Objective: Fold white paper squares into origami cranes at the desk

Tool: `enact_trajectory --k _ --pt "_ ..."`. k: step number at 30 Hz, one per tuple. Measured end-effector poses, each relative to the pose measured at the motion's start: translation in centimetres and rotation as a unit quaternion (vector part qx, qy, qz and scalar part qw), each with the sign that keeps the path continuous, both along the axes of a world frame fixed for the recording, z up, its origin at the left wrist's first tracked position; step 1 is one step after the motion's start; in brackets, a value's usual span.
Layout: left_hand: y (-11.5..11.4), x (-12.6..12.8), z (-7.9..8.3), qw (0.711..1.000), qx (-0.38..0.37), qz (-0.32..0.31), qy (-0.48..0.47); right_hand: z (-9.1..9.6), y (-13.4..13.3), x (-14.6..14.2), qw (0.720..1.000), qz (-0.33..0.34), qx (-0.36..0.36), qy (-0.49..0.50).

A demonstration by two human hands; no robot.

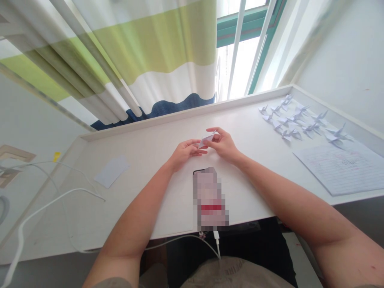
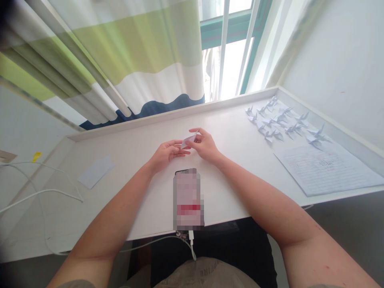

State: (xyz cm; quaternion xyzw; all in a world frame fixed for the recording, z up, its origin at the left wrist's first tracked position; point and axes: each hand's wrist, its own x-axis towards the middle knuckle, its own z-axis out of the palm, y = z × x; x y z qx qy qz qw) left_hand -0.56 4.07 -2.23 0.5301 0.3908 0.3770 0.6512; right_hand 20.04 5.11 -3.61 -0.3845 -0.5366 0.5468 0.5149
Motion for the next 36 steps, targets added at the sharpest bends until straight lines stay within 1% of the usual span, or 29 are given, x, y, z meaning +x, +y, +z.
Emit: enact_trajectory --k 3,7,12,16,18,20,23,26,29,32,36 --pt "0.1 0.2 -0.2 1.0 0.008 0.014 -0.001 0.1 -0.1 -0.2 1.0 0.017 -0.002 -0.002" --pt "-0.2 0.8 -0.5 0.997 0.067 0.03 0.015 0.1 -0.2 -0.5 1.0 0.024 0.008 0.01" --pt "-0.4 1.1 -0.3 0.991 0.119 0.047 0.04 0.1 -0.4 -0.6 0.999 0.024 0.038 0.002" --pt "-0.4 1.1 -0.2 0.987 0.134 0.07 0.061 0.3 -0.5 -0.5 0.998 0.041 0.042 -0.003" --pt "-0.5 1.1 -0.3 0.985 0.14 0.075 0.07 0.5 -0.7 -0.5 0.998 0.056 0.039 -0.009" --pt "-0.6 1.2 -0.3 0.983 0.146 0.074 0.08 0.6 -0.8 -0.6 0.997 0.057 0.037 -0.025" --pt "-0.8 1.3 -0.3 0.984 0.144 0.054 0.088 0.6 -1.0 -0.7 0.998 0.038 0.038 -0.04" --pt "-1.0 1.3 -0.2 0.988 0.129 0.018 0.084 0.7 -1.1 -0.6 0.999 0.014 0.039 -0.034" --pt "-1.1 1.2 -0.1 0.991 0.113 -0.008 0.077 0.7 -1.1 -0.5 0.999 0.013 0.041 -0.023" --pt "-1.1 1.2 -0.1 0.993 0.093 -0.021 0.071 0.7 -1.0 -0.5 0.998 0.009 0.049 -0.025" --pt "-1.1 1.2 0.0 0.995 0.072 -0.018 0.066 0.6 -0.8 -0.4 0.996 -0.024 0.062 -0.062"
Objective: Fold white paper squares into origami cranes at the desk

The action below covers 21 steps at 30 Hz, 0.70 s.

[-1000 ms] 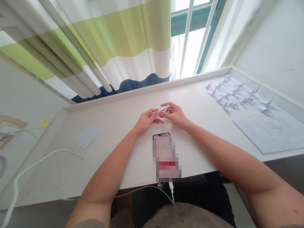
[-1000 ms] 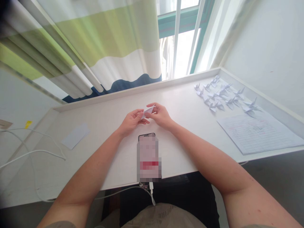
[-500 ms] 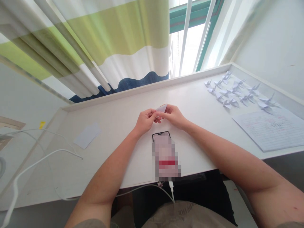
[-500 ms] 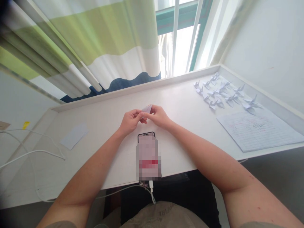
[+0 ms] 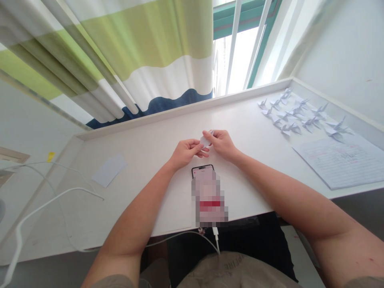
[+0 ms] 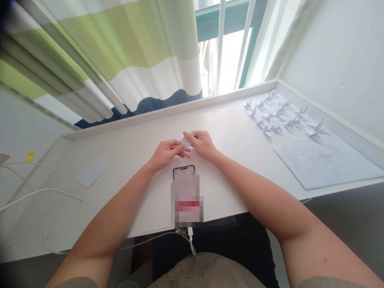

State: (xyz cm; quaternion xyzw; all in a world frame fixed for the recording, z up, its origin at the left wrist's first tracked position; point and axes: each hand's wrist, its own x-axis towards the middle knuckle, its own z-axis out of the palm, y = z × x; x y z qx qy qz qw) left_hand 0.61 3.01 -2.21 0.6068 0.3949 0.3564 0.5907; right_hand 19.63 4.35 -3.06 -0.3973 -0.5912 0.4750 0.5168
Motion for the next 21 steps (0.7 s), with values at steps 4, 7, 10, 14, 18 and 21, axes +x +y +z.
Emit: enact_trajectory --k 4,7,10,14,18,21 --pt "-0.14 0.06 0.16 1.0 0.007 -0.01 0.011 0.05 0.01 -0.08 0.999 -0.022 -0.01 -0.033" --pt "-0.28 0.09 0.24 1.0 0.017 -0.02 0.013 0.09 -0.04 -0.2 1.0 -0.015 -0.024 -0.014" --pt "-0.34 0.0 0.29 0.999 0.02 -0.028 0.023 0.11 0.04 -0.15 0.999 -0.009 -0.041 0.005" --pt "-0.26 -0.25 0.3 0.999 0.03 -0.013 0.024 0.23 0.15 0.23 1.0 -0.006 -0.027 0.001" --pt "0.0 -0.57 0.04 0.999 0.04 0.011 0.014 0.26 0.24 0.56 1.0 0.009 -0.015 -0.015" --pt "0.36 -0.89 -0.39 0.999 0.044 0.022 0.001 0.13 0.49 0.78 1.0 0.009 -0.025 -0.006"
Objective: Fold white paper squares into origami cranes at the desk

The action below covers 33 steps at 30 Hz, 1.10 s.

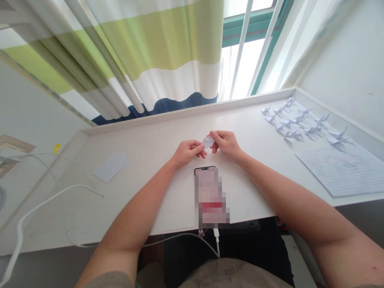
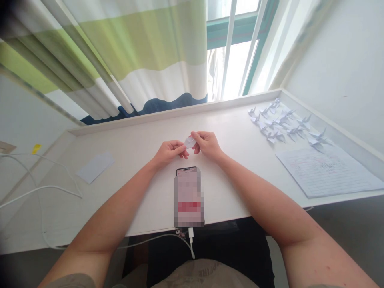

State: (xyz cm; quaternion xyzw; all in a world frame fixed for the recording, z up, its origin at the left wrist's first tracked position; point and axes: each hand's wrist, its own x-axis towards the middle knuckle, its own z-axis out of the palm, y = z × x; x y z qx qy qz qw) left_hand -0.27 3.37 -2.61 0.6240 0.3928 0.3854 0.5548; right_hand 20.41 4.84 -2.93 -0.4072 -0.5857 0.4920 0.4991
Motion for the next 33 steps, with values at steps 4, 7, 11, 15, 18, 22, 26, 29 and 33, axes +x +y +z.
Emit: enact_trajectory --k 4,7,11,15,18,22,26,29,33 --pt "0.5 -0.3 -0.6 1.0 -0.013 0.01 -0.02 -0.3 0.5 0.3 1.0 -0.001 -0.007 0.005" --pt "0.8 -0.4 -0.8 0.999 -0.024 0.018 -0.021 -0.5 0.7 0.4 1.0 -0.003 0.01 -0.013" --pt "0.8 -0.3 -1.1 1.0 -0.014 0.028 -0.001 -0.6 0.7 0.5 1.0 0.001 0.02 -0.019" --pt "0.5 -0.3 -1.2 0.996 0.057 0.049 0.039 -0.4 0.4 0.7 0.999 0.017 0.011 -0.039" --pt "0.3 -0.2 -0.9 0.995 0.074 0.065 0.025 -0.2 0.1 0.7 0.999 0.033 0.002 -0.023" --pt "0.1 0.2 -0.3 0.995 0.052 0.072 -0.048 0.2 -0.4 -0.1 0.998 -0.01 -0.014 0.066" --pt "0.0 0.8 -0.1 0.991 0.086 0.077 -0.062 0.4 -1.1 -1.2 0.995 -0.033 -0.012 0.095" --pt "0.1 0.9 -0.1 0.986 0.104 0.114 -0.064 0.2 -1.4 -1.5 0.996 -0.024 -0.011 0.089" --pt "0.1 0.6 -0.1 0.984 0.113 0.125 -0.051 -0.2 -1.4 -1.5 0.997 0.014 -0.011 0.077"
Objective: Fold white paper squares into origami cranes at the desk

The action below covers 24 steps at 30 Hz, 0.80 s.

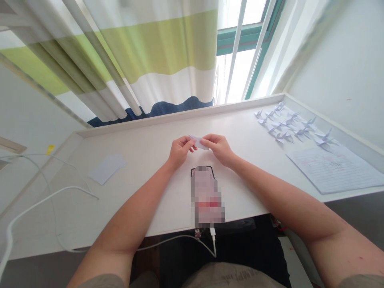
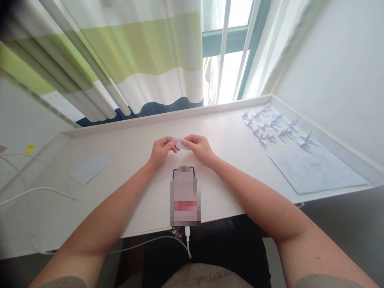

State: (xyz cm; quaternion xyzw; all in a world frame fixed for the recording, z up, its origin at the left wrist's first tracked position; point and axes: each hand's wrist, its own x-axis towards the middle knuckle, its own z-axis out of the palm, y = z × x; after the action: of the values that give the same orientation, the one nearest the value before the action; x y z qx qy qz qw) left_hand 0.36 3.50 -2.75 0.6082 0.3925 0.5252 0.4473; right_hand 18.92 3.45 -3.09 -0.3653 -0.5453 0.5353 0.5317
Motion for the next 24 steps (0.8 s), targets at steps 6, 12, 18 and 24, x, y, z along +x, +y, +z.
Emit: enact_trajectory --k 6,12,18,24 --pt "-0.21 -0.23 -0.25 0.993 0.003 -0.093 0.074 -0.21 0.1 0.0 0.997 0.068 0.018 -0.043" --pt "-0.46 -0.4 -0.22 0.987 0.018 -0.116 0.11 -0.16 0.39 0.29 0.998 0.041 0.032 -0.019" --pt "-0.47 -0.43 -0.4 0.982 0.02 -0.123 0.141 -0.27 0.56 0.58 0.995 0.049 0.056 -0.07" --pt "-0.54 -0.29 -0.26 0.987 0.033 -0.096 0.127 -0.09 0.32 0.63 0.995 0.019 0.077 -0.065"
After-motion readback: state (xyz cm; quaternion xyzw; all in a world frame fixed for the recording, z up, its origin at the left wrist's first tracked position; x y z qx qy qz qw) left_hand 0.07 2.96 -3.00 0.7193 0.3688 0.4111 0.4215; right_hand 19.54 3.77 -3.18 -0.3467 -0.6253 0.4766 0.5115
